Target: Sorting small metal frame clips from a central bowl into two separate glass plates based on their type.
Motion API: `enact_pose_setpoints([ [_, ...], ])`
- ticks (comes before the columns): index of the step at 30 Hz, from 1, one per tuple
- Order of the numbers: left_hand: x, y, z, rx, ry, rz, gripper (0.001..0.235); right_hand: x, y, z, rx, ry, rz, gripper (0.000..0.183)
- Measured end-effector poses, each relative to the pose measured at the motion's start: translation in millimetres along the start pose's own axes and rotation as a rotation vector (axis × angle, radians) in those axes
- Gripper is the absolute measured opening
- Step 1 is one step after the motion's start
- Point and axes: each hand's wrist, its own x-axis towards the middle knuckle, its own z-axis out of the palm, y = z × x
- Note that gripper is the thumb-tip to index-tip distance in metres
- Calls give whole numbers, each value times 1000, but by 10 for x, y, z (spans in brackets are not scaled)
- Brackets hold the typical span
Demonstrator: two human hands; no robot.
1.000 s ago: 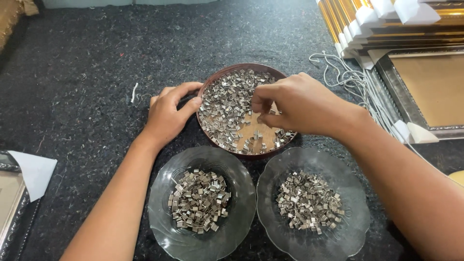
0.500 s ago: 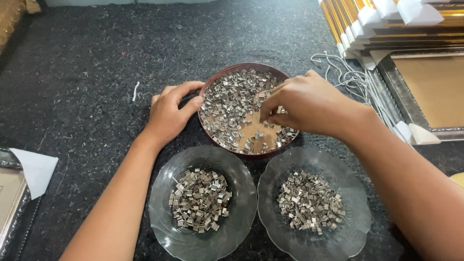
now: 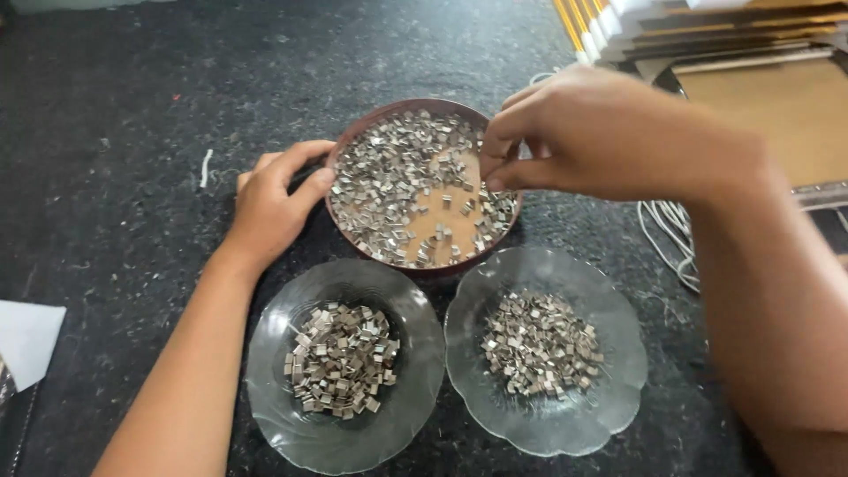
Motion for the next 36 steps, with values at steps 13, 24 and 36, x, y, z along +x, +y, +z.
enact_pose_setpoints([
  [13, -14, 76, -35, -14, -37, -17, 38, -401, -221, -237, -158, -310, 72, 20],
  [24, 9, -9, -6, 6, -19, 1, 40, -176, -118, -83, -73, 36, 7, 18],
  [36, -20, 74, -37, -33, -22, -41, 37, 304, -155, 489, -32, -112, -80, 15],
])
